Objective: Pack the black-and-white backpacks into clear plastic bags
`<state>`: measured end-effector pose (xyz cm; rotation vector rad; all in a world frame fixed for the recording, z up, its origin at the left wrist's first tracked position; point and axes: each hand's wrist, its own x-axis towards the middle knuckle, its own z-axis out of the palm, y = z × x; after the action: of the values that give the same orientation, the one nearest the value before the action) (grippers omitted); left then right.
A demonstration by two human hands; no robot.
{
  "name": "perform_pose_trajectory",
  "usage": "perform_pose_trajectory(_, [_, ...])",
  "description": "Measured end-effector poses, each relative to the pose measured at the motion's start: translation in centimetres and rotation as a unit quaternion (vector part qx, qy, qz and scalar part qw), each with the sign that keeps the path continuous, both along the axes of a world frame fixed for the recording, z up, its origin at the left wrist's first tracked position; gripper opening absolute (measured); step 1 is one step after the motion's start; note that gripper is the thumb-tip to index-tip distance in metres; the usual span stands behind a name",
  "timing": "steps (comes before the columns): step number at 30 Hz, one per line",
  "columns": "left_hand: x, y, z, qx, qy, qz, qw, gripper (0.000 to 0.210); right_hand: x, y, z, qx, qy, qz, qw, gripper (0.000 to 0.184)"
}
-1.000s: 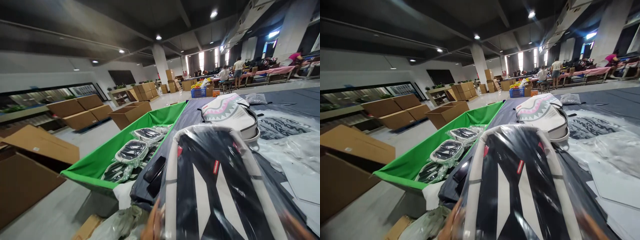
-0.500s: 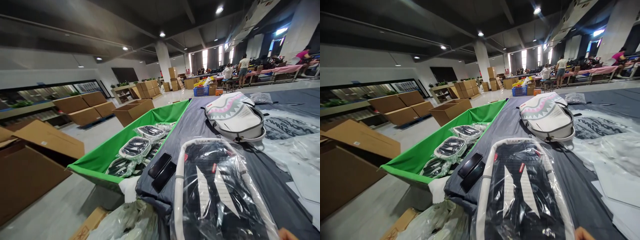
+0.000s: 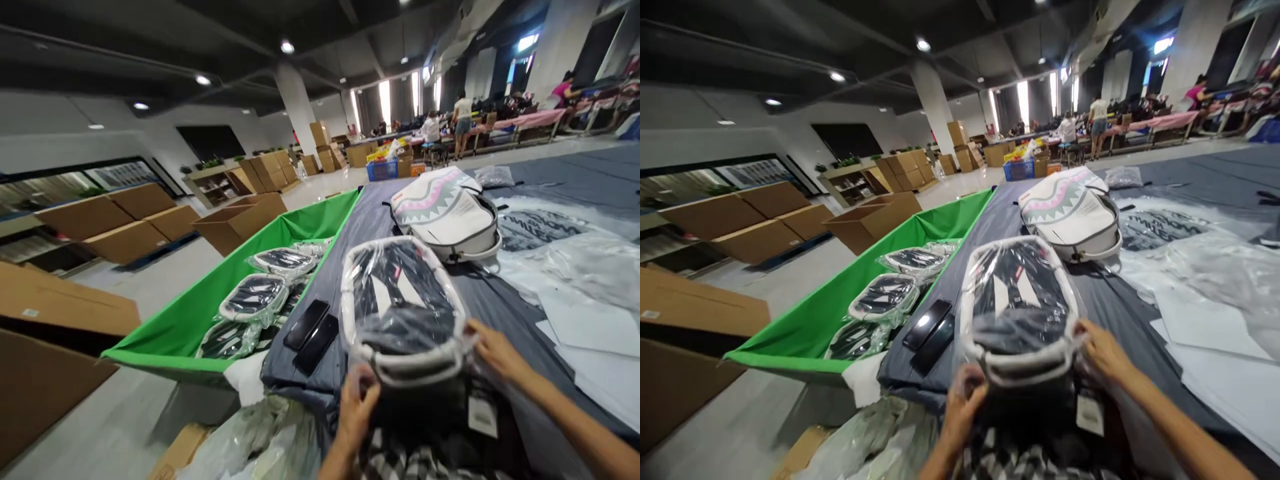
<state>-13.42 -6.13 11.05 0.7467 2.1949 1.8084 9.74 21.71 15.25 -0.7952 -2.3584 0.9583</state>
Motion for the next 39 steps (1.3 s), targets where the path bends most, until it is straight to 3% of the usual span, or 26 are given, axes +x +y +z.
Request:
perform_pose_trajectory(1, [-1.2,-0.5,0.5,0.020,-0.009,0.045,0.999,0.035,-0.3,1.5,1.0,0.032,0.010,-0.037,0.999,0.039])
perform_pose_trajectory(3, [-2.9,-1.6,0.6,0.070,-0.058,0.214,0.973,0.045,0.2,3.4,1.9,0.057,-0.004,-0.143,0.988,0.041])
perform_pose_trajectory(5, [-2.4,-2.5,-0.3,0.088,-0.118,0.285,0.947,0.051,2.1,3.6,1.6,0.020,-0.057,-0.198,0.978,0.046])
perform_pose_trajectory(7, [0.4,-2.8,-1.6,0.079,-0.227,0.226,0.944,0.056,4.3,2.1,0.7,-0.063,-0.093,-0.185,0.976,0.053])
perform_pose_trajectory(9, [4.4,-2.0,-2.3,0.037,-0.319,0.072,0.944,0.062,5.8,-0.1,-0.1,-0.130,-0.078,-0.134,0.979,0.057])
perform_pose_trajectory(12, [9.0,1.8,-2.1,-0.043,-0.264,-0.138,0.954,0.055,5.9,-3.3,-0.6,-0.125,-0.077,-0.033,0.989,0.059])
perform_pose_trajectory(14, [10.1,5.1,-1.7,-0.069,-0.203,-0.193,0.957,0.055,5.0,-4.9,-0.9,-0.061,-0.107,-0.005,0.992,0.060])
perform_pose_trajectory(17, [9.7,9.2,-1.5,-0.080,-0.223,-0.179,0.955,0.057,4.2,-6.0,-2.4,0.034,-0.140,-0.050,0.988,0.046])
perform_pose_trajectory(19, [9.1,10.4,-1.6,-0.075,-0.249,-0.166,0.951,0.047,4.4,-5.8,-3.8,0.045,-0.159,-0.078,0.983,0.036])
perform_pose_trajectory(23, [8.6,9.8,-0.8,-0.069,-0.275,-0.203,0.937,0.052,5.5,-5.1,-5.1,-0.045,-0.132,-0.005,0.990,0.030])
perform_pose_trajectory(26, [8.8,9.3,0.8,-0.040,-0.324,-0.227,0.918,0.057,5.7,-5.3,-4.3,-0.142,-0.092,0.059,0.984,0.048])
perform_pose_trajectory(30, [9.4,10.0,1.9,-0.009,-0.365,-0.250,0.897,0.062,5.6,-6.2,-3.1,-0.237,-0.050,0.068,0.968,0.065])
perform_pose_trajectory(34, [10.1,10.6,1.8,-0.002,-0.393,-0.230,0.890,0.065,5.9,-6.3,-3.1,-0.263,-0.058,0.057,0.961,0.071])
perform_pose_trajectory(37, [11.2,10.0,1.3,0.013,-0.444,-0.229,0.866,0.063,6.2,-6.2,-3.4,-0.276,-0.055,0.072,0.957,0.068])
perform_pose_trajectory(39, [12.0,9.3,0.7,0.029,-0.443,-0.235,0.865,0.060,6.3,-6.3,-3.5,-0.287,-0.055,0.077,0.953,0.067])
